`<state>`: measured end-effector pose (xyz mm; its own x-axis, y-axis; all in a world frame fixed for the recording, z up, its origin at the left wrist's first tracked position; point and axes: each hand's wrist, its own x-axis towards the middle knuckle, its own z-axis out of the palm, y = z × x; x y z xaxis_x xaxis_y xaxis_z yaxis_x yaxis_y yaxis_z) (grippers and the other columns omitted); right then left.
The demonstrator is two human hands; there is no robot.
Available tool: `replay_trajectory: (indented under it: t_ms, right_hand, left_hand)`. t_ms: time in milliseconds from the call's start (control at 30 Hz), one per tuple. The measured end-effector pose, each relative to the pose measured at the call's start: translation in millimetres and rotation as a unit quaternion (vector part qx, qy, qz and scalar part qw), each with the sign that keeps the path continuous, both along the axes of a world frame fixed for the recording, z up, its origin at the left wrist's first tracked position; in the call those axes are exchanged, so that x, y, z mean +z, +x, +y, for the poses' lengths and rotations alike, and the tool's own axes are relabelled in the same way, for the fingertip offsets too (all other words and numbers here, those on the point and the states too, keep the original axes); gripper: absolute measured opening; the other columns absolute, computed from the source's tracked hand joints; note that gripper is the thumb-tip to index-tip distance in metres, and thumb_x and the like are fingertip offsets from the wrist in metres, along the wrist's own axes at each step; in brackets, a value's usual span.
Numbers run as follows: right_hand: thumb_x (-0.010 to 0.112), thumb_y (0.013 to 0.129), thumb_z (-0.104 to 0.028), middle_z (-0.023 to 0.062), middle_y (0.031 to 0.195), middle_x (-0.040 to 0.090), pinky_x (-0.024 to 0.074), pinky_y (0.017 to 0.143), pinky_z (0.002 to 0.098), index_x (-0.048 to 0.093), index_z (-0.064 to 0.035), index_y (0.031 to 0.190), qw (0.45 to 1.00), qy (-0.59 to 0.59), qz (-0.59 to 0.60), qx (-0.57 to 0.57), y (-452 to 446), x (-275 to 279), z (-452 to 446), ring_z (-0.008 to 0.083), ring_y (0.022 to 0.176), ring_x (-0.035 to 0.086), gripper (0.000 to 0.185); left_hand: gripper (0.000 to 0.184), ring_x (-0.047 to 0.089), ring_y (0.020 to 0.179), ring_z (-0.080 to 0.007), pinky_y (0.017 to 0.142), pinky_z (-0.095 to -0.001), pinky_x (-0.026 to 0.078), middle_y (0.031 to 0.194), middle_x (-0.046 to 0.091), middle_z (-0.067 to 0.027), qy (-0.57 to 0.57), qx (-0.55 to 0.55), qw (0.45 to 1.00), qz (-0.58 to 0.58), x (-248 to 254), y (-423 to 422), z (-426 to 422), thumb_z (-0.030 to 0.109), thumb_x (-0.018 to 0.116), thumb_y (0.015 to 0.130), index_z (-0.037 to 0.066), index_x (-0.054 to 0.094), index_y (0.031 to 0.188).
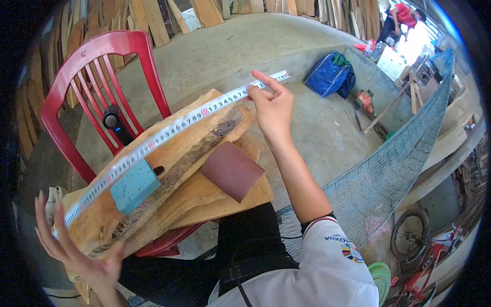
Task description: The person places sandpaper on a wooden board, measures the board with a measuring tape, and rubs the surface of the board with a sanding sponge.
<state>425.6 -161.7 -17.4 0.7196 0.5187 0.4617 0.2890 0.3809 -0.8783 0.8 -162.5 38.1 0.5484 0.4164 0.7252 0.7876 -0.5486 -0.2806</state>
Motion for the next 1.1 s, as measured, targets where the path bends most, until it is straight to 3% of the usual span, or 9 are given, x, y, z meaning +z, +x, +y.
replay_trajectory:
  t_ms: [100,233,267,367,600,700,800,900,1100]
  right_hand:
    - [0.067,0.095,-0.001,0.0101,0.084,0.078,0.0510,0.076,0.0208,0.065,0.0069,0.134,1.000,-0.022,-0.015,-0.001,-13.3,-3.3,-24.9,0.0088,0.080,0.071,0.040]
    - [0.067,0.098,-0.002,0.0032,0.081,0.075,0.0454,0.069,0.0188,0.063,0.0058,0.136,0.998,-0.050,-0.023,0.034,-27.5,-22.3,-48.4,0.0025,0.073,0.061,0.039]
    - [0.067,0.099,-0.002,0.0014,0.080,0.074,0.0435,0.066,0.0182,0.062,0.0056,0.137,0.998,-0.041,-0.019,0.053,-30.2,-27.7,-50.1,0.0009,0.071,0.059,0.039]
    - [0.066,0.101,-0.002,-0.0006,0.082,0.072,0.0394,0.062,0.0180,0.061,0.0057,0.139,0.996,-0.005,0.032,0.079,-38.2,-41.2,-46.8,-0.0007,0.069,0.055,0.039]
    - [0.067,0.101,-0.007,0.0082,0.107,0.075,0.0525,0.088,0.0256,0.049,0.0022,0.151,0.969,-0.074,0.044,0.233,-32.0,-52.4,-66.6,0.0073,0.095,0.065,0.054]
    - [0.077,0.094,-0.015,0.0123,0.123,0.072,0.0526,0.096,0.0324,0.043,-0.0026,0.157,0.963,-0.090,-0.052,0.248,-25.7,-55.7,-69.8,0.0135,0.109,0.065,0.073]
    - [0.086,0.083,-0.024,0.0169,0.130,0.070,0.0522,0.102,0.0397,0.040,-0.0081,0.160,0.939,-0.135,-0.219,0.229,-29.3,-40.9,-80.5,0.0254,0.119,0.067,0.091]
    - [0.090,0.076,-0.028,0.0222,0.132,0.068,0.0516,0.105,0.0428,0.038,-0.0110,0.161,0.907,-0.220,-0.302,0.194,-36.9,-32.5,-93.6,0.0366,0.122,0.066,0.101]
    - [0.093,0.070,-0.021,0.0174,0.129,0.071,0.0536,0.102,0.0417,0.054,-0.0074,0.150,0.877,-0.270,-0.339,0.207,-43.9,-24.6,-105.6,0.0320,0.118,0.070,0.090]
  left_hand:
    - [0.109,0.032,0.153,-0.0428,0.120,-0.0627,0.022,0.165,0.033,-0.0242,-0.097,-0.004,0.995,0.035,0.3,38.8,-26.3,0.055,0.087,0.067,0.013,0.044,0.157]
    - [0.104,0.032,0.151,-0.0464,0.121,-0.0644,0.018,0.164,0.031,-0.0278,-0.223,-0.037,0.973,0.040,-22.6,70.2,-13.5,0.048,0.090,0.069,0.015,0.045,0.157]
    - [0.103,0.034,0.148,-0.0476,0.120,-0.0632,0.023,0.162,0.034,-0.0276,-0.248,-0.047,0.967,0.032,-27.6,74.4,-7.9,0.034,0.093,0.067,0.016,0.046,0.157]
    - [0.106,0.039,0.144,-0.0479,0.118,-0.0561,0.033,0.162,0.035,-0.0233,-0.303,-0.059,0.951,0.024,-51.1,78.4,11.0,0.020,0.092,0.065,0.020,0.042,0.159]
    - [0.092,0.044,0.136,-0.0475,0.114,-0.0550,0.037,0.150,0.044,-0.0224,-0.296,-0.034,0.954,0.023,-47.8,78.3,15.1,0.013,0.085,0.075,0.023,0.044,0.158]
    - [0.088,0.046,0.133,-0.0468,0.112,-0.0546,0.038,0.144,0.047,-0.0226,-0.307,-0.026,0.951,0.018,-44.8,79.8,14.2,0.012,0.084,0.077,0.023,0.047,0.156]
    - [0.084,0.048,0.131,-0.0463,0.110,-0.0538,0.040,0.142,0.048,-0.0233,-0.289,-0.035,0.956,-0.016,-50.9,77.8,17.7,0.009,0.083,0.078,0.023,0.051,0.154]
    - [0.082,0.050,0.129,-0.0454,0.107,-0.0526,0.043,0.141,0.048,-0.0237,-0.291,-0.010,0.956,-0.032,-52.1,80.0,13.3,0.007,0.082,0.079,0.023,0.052,0.153]
    - [0.078,0.053,0.126,-0.0455,0.104,-0.0523,0.045,0.138,0.049,-0.0258,-0.283,-0.016,0.959,-0.026,-51.8,83.3,10.6,0.007,0.080,0.081,0.026,0.054,0.152]
